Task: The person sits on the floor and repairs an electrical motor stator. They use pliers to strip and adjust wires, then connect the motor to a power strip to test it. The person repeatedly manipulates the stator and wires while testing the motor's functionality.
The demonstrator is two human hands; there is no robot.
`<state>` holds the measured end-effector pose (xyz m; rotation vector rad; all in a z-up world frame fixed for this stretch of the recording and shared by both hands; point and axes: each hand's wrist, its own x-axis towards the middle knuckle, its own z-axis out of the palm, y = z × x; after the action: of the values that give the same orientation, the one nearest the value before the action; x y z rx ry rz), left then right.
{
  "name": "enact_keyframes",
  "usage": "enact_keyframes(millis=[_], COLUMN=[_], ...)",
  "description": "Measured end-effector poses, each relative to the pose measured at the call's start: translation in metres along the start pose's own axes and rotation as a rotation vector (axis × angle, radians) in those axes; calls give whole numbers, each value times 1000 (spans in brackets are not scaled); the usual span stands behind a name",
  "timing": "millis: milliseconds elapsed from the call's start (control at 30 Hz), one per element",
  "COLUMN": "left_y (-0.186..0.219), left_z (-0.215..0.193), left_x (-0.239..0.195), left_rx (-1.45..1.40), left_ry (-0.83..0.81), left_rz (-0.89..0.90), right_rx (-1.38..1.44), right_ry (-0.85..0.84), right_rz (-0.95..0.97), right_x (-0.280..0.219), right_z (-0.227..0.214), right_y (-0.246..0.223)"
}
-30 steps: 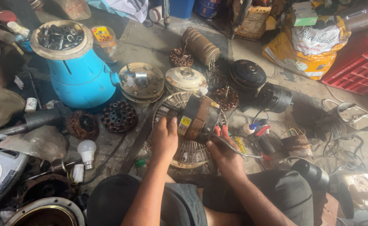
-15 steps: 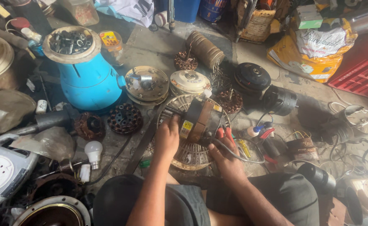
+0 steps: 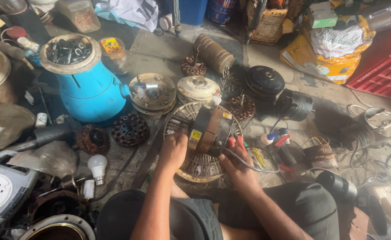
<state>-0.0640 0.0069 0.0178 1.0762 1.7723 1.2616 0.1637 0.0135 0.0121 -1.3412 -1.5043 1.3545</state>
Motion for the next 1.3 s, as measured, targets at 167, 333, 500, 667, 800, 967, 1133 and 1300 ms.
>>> enact_keyframes(millis=[167,333,500,667,800,967,1133,1300], left_y=[7,-3,1,36,73,104,110,104], left_z=[-9,-12,-41,-65,-62,-55,-51,-47], left_x=[-6,-6,7,-30,-65,-86,-91,-91], left_rx=[299,400,412,289,236,161,148,123], left_ry=[156,392,681,805,798,781,776,788], left_rz=[-99,111,233,432,545,570,564,558], right_rx=[41,451,504,578,536,499,396,120], right_ry=[-7,-121,-293,-351,-222,-185,-139,-69], right_rz=[-52,119,177,-22,-92,-193,-197,-282], right_x=[3,-24,-60,-50,-37,-38,-46,-53], right_z=[-3,2,14,16,22,28,27,26], right_y=[15,30,7,-45,-78,-106,-122,-127])
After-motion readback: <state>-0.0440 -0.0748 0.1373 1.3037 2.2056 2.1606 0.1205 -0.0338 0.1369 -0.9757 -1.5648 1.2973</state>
